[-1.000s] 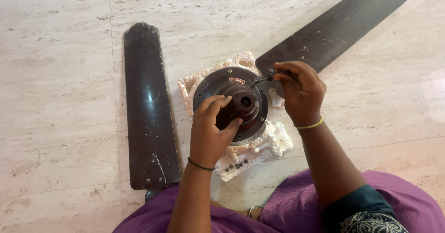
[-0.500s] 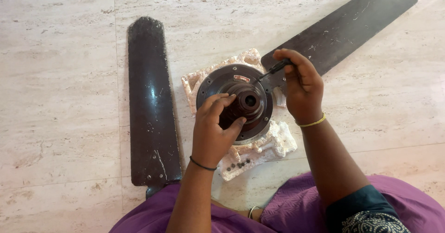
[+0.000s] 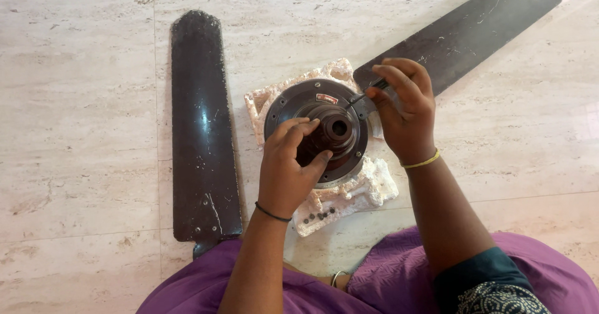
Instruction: The person sits on the floor and uses a screwdriver to remove screws from the blades of a ceiling fan. They detach the blades one by one and place them on the floor next to the fan motor.
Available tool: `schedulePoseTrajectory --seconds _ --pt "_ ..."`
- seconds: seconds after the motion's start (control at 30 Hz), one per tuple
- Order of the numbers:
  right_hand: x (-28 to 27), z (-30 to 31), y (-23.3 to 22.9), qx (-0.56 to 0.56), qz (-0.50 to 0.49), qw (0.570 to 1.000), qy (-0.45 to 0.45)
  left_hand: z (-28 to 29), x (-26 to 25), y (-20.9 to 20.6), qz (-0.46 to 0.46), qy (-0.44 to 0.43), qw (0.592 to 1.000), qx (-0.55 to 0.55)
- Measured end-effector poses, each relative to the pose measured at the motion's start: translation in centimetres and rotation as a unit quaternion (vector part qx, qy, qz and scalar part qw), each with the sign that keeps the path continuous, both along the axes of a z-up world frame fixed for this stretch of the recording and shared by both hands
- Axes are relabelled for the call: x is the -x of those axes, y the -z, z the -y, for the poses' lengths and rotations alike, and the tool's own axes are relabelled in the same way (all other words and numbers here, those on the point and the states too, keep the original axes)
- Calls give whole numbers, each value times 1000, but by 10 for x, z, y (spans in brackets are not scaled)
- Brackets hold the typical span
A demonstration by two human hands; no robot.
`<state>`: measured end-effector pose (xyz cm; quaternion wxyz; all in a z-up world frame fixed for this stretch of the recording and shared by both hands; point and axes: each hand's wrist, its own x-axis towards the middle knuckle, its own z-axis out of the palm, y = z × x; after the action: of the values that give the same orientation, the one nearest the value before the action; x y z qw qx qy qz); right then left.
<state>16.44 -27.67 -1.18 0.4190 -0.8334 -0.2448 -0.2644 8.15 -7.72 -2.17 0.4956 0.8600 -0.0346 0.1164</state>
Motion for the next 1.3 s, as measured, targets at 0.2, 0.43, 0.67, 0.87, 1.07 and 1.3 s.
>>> schedulePoseTrajectory --seconds 0.2,0.43,0.67,0.87,1.07,1.3 --pt "2 3 -3 -96 -154 983 -22 -1 0 0 -4 3 1000 6" --pt "2 9 1 -60 -103 993 21 -1 0 0 1 0 1000 -2" --pt "3 11 5 -33 -26 999 -1 1 1 2 13 -19 1000 -13" --pt "3 19 13 -90 -126 988 16 1 2 3 3 -12 1000 -5" --pt "4 16 15 -50 -54 997 -27 0 2 5 4 -12 1000 -8" --pt "-6 35 2 -362 -152 916 -86 0 2 6 8 -15 1000 -4"
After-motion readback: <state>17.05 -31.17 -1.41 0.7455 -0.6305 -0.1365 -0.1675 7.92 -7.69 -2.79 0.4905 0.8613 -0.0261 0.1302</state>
